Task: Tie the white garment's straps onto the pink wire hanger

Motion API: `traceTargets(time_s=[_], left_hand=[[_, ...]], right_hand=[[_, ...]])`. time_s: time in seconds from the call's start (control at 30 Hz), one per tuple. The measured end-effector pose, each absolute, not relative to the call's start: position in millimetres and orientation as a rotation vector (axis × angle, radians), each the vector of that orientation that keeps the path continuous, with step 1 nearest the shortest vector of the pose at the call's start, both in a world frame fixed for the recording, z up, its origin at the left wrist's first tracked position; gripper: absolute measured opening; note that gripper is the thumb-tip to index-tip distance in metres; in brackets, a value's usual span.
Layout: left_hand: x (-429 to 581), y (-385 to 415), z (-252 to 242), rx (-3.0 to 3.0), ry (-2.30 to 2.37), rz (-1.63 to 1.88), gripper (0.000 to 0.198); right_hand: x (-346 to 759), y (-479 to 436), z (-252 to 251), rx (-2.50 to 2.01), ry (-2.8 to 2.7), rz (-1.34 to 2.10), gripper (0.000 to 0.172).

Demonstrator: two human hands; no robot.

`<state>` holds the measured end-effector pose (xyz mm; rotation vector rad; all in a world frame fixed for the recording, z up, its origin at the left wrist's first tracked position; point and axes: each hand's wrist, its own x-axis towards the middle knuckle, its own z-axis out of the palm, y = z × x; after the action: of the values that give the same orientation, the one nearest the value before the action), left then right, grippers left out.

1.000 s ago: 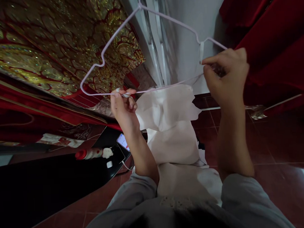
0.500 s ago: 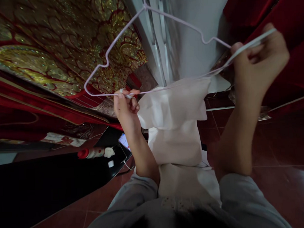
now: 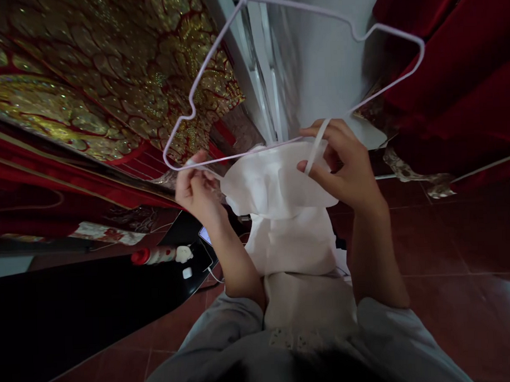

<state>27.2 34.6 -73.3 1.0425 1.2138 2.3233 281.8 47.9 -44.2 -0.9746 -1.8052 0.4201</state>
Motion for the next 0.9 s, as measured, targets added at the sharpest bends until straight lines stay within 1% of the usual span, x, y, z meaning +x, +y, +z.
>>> traceTargets(time_s=[0.07, 0.13, 0.17, 0.27, 0.33, 0.43, 0.5, 0.63, 0.73, 0.8, 0.83, 0.9], left_hand=[[10, 37, -74, 1.077, 1.325, 2.625, 0.013], [-6, 39, -69, 1.194, 1.391, 2.753, 0.007], [-12, 40, -65, 1.288, 1.394, 2.708, 0.010], [-27, 41, -50, 1.547, 1.296, 2.382, 0.040], [-36, 41, -43, 1.675, 1.195, 2.200, 0.056], [-50, 42, -43, 1.816, 1.100, 2.057, 0.071], [-58, 42, -49, 1.846, 1.093, 2.048, 0.074], [-66, 43, -59, 1.840, 1.146, 2.109, 0.072], [-57, 48, -47, 1.885, 1.107, 2.040, 0.064], [-47, 54, -30, 1.922, 1.131, 1.907, 0.053], [-41, 58, -21, 1.923, 1.180, 1.829, 0.044], [-31, 64, -5, 1.840, 1.259, 1.778, 0.024]], right_hand=[[285, 49, -48, -0.959, -1.811, 0.433, 0.047], [283, 50, -51, -0.935, -1.828, 0.435, 0.048], [281, 50, -51, -0.919, -1.830, 0.431, 0.049], [275, 50, -52, -0.886, -1.800, 0.415, 0.051], [274, 49, -53, -0.887, -1.773, 0.417, 0.049], [276, 48, -54, -0.892, -1.769, 0.440, 0.048], [278, 48, -55, -0.893, -1.773, 0.453, 0.048], [278, 53, -57, -0.890, -1.794, 0.470, 0.049], [274, 55, -60, -0.885, -1.776, 0.492, 0.049], [271, 54, -63, -0.879, -1.747, 0.508, 0.050], [270, 54, -65, -0.881, -1.734, 0.509, 0.050], [269, 53, -67, -0.891, -1.713, 0.493, 0.050]])
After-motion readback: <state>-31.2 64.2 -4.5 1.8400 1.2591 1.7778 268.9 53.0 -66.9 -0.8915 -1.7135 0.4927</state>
